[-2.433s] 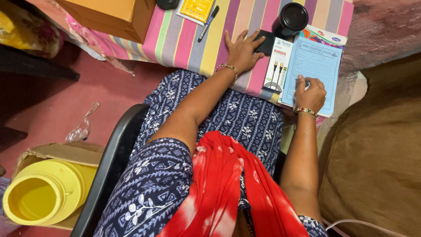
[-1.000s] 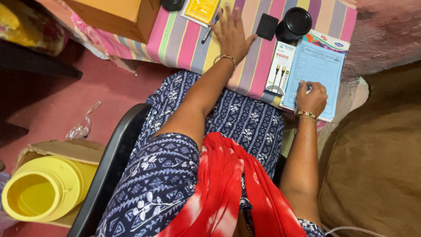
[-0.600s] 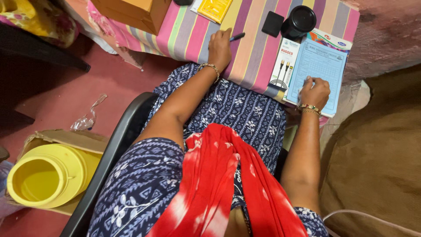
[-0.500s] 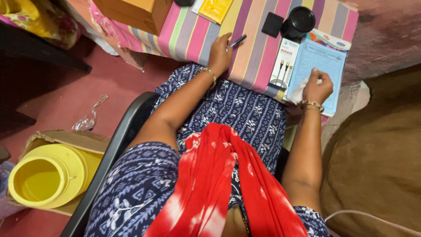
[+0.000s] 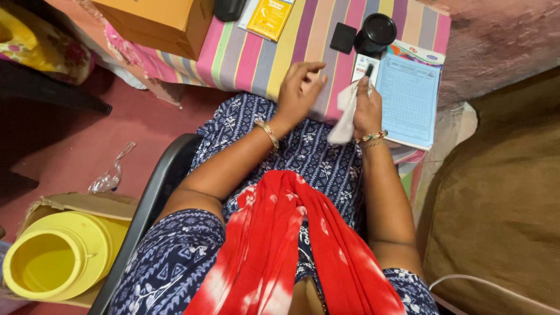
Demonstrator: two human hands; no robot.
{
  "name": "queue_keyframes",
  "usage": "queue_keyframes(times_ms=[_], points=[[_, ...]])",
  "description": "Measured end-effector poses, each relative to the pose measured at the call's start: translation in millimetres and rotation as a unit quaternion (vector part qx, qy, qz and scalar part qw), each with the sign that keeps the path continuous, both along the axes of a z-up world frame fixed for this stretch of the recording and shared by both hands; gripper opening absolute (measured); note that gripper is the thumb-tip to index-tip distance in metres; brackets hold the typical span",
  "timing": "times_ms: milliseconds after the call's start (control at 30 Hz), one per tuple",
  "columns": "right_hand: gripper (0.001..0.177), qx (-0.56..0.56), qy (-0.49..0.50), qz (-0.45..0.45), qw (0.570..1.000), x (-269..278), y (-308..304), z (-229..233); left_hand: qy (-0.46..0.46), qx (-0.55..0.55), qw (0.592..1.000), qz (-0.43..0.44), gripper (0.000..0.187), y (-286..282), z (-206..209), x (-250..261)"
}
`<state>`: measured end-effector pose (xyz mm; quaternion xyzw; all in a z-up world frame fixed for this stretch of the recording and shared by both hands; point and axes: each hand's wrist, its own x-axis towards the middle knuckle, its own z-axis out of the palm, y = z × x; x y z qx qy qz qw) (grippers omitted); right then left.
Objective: The person wipes the surfaces of several small items on a table using a white cloth. They handle a notebook, a mug, a small box, a phone, and a pen, wiping each one individually before placing it back on the table.
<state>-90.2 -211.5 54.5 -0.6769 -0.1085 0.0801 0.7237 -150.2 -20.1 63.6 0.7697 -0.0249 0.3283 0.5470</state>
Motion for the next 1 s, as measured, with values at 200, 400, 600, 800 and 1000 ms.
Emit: queue_keyframes(times_ms=[200,400,600,800,1000], points=[[0.059,-0.106,0.028,0.179,0.978,-18.8,10.8,3.8,0.147,-0.282,0.883,-0.345,0.034,7.5,3.5,9.6],[0.050,-0.148,0.049,0.229,0.961,-21.1,7.6,13.0,0.111,-0.356,0.895,-0.244,0.024,7.3,-10.8,17.6],[0.051,-0.251,-0.046,0.242,0.936,-11.2,-6.7,11.9,0.038,-0.420,0.887,-0.187,0.018,15.1,-19.4,35.4],[0.033,-0.430,-0.097,0.226,0.868,2.2,-38.6,25.3,0.036,-0.457,0.888,-0.044,0.018,67.7,-26.1,60.2],[0.027,-0.235,-0.170,0.162,0.943,-9.8,-20.7,38.2,0.015,-0.478,0.872,-0.105,0.021,52.9,-42.9,58.5]])
